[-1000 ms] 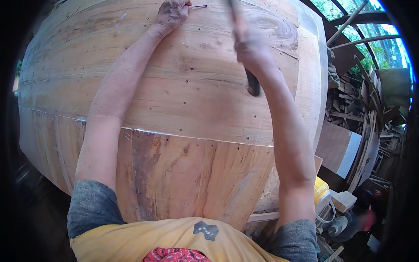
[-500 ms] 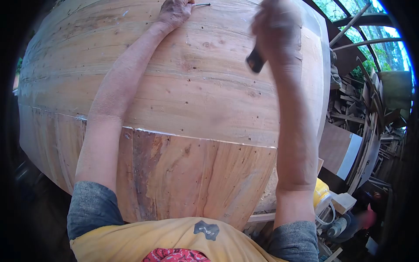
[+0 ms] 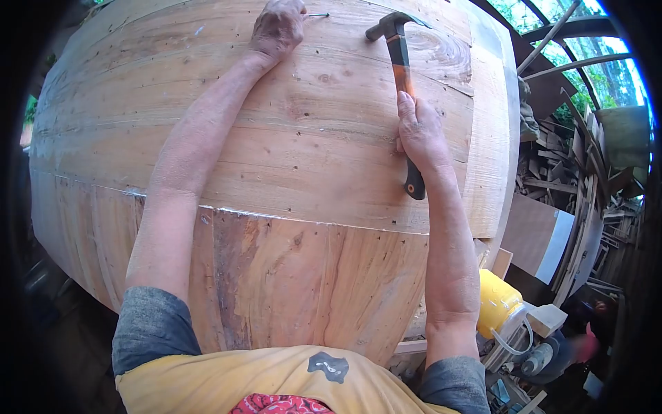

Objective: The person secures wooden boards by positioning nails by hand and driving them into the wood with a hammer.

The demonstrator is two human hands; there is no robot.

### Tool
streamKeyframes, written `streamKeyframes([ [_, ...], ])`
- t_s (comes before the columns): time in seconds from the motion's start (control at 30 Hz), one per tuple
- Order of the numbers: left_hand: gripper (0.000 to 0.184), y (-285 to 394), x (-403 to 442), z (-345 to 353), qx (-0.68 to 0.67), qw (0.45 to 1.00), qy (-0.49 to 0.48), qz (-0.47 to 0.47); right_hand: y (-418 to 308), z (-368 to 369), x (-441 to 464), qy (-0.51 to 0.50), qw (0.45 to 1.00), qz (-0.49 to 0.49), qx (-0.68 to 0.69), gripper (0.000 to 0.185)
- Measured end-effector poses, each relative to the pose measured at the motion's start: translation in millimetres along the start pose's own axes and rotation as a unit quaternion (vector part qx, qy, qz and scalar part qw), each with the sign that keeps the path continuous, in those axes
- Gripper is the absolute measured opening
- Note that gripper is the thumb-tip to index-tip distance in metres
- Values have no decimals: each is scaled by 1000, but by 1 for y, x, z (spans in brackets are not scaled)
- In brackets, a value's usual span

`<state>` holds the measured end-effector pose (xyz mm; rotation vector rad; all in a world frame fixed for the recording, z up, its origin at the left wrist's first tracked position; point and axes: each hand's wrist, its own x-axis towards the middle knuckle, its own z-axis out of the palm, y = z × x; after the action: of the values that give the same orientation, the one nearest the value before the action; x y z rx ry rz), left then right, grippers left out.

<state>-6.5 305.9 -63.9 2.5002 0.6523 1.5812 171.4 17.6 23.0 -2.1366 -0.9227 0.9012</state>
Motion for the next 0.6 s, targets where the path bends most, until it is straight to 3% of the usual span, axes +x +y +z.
streamKeyframes([
  [0.03,10,0,1,4,3,999,13,-35,-2,2,-1,2,1000,-1,-7,45],
  [0.1,4,20,8,-6,199,970,-138,22,-2,3,-1,20,999,-11,-41,47],
  [0.17,5,30,14,-8,238,954,-176,40,6,7,4,50,994,-32,-93,52],
  [0.23,4,25,7,-6,128,986,-109,17,-6,7,-3,47,994,-13,-94,52],
  [0.33,9,11,3,-19,125,979,-58,-153,1,5,3,42,994,-31,-92,47],
  [0.37,9,13,-5,-23,98,975,-82,-183,7,4,6,41,994,-42,-91,45],
  [0.47,6,31,-17,-41,87,972,-150,-158,0,0,0,15,1000,-1,-18,44],
  [0.6,6,34,-20,-43,55,973,-157,-156,-3,-4,-1,-14,1000,-4,14,44],
])
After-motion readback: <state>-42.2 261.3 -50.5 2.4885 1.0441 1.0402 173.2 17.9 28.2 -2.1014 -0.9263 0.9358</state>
